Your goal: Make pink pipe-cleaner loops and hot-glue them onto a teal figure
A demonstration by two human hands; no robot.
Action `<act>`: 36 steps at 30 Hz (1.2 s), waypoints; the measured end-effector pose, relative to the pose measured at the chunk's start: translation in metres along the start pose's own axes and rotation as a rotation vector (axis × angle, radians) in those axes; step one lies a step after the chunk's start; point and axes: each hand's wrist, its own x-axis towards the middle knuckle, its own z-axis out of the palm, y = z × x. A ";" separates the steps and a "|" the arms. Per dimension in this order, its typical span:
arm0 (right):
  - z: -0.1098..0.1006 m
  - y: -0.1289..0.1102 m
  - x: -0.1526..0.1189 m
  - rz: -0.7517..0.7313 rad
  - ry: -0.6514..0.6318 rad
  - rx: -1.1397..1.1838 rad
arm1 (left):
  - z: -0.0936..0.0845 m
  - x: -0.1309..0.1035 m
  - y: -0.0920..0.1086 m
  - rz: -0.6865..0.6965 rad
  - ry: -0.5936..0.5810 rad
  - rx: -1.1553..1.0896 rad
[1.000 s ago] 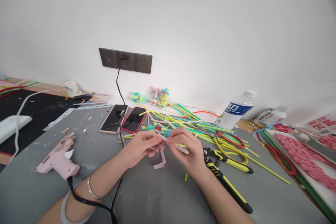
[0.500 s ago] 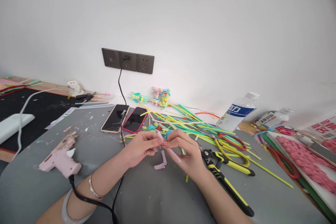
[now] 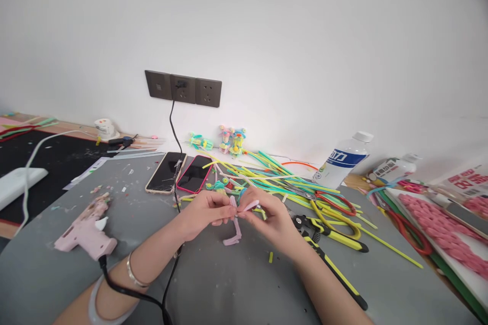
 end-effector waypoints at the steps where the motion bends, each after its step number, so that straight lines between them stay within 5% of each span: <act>1: -0.002 0.000 0.000 0.035 -0.028 0.045 | -0.001 0.000 0.000 -0.013 -0.030 0.020; 18: -0.007 0.001 -0.003 0.413 -0.296 0.619 | -0.007 -0.005 0.001 -0.026 -0.355 0.229; 25: -0.010 0.003 -0.002 0.460 -0.334 0.627 | -0.008 -0.005 -0.003 -0.030 -0.341 0.263; 36: -0.003 0.006 0.003 0.438 -0.089 0.510 | 0.004 -0.007 0.003 0.024 -0.114 0.381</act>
